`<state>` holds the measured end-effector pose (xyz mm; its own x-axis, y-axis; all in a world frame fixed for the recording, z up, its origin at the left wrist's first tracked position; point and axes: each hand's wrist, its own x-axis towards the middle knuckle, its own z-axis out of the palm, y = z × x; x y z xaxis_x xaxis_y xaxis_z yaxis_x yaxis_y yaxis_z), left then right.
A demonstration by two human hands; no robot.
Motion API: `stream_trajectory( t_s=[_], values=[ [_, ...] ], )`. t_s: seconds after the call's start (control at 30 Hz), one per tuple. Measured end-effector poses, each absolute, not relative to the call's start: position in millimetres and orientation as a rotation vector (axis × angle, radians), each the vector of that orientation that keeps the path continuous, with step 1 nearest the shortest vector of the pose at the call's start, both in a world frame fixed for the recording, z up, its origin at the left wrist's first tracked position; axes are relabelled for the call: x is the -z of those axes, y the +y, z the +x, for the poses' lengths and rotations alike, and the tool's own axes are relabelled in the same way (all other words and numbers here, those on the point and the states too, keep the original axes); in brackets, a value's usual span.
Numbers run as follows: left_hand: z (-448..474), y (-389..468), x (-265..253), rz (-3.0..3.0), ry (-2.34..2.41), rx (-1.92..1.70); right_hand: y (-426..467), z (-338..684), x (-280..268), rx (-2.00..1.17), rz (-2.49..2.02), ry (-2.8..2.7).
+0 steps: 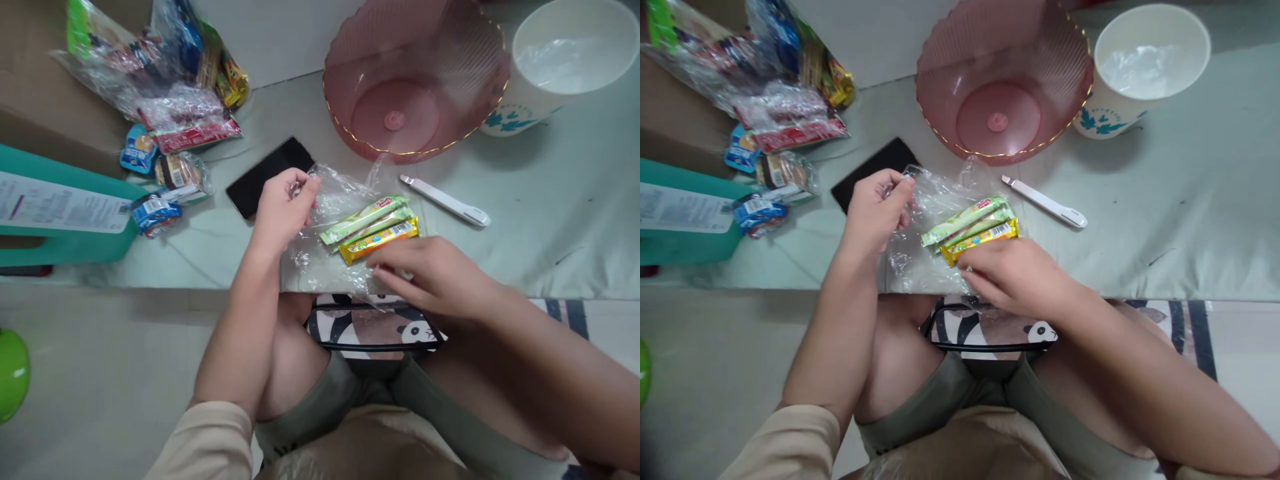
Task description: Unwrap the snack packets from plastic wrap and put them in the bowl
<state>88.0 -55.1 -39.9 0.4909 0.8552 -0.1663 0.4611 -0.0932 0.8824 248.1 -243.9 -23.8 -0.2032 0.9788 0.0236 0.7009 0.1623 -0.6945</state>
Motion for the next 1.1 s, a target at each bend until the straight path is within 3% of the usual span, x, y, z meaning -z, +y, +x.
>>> stream_trajectory(
  t_s=[0.13,0.33,0.47,0.6,1.0,1.1],
  values=[
    [77.6,-54.6,28.6,1.873,1.128,-0.313,-231.3,247.8,43.4,-0.27,-1.701,-1.909],
    [54.9,-57.5,16.9,1.965,0.958,0.147,-218.8,243.3,56.8,-0.333,-1.791,-2.09],
    [61.2,-65.3,18.3,1.524,0.902,-0.177,-219.8,242.0,55.1,-0.299,-1.799,-2.07],
    [76.1,-69.9,16.8,1.139,1.021,-0.265,-218.7,239.0,56.2,-0.291,-1.798,-2.047],
    [83.5,-62.3,27.7,1.047,1.172,-0.443,-217.3,243.4,62.1,-0.043,-1.655,-1.865],
    [84.1,-61.9,26.7,1.094,1.184,-0.46,-219.1,245.6,60.8,-0.111,-1.563,-1.734]
  ],
)
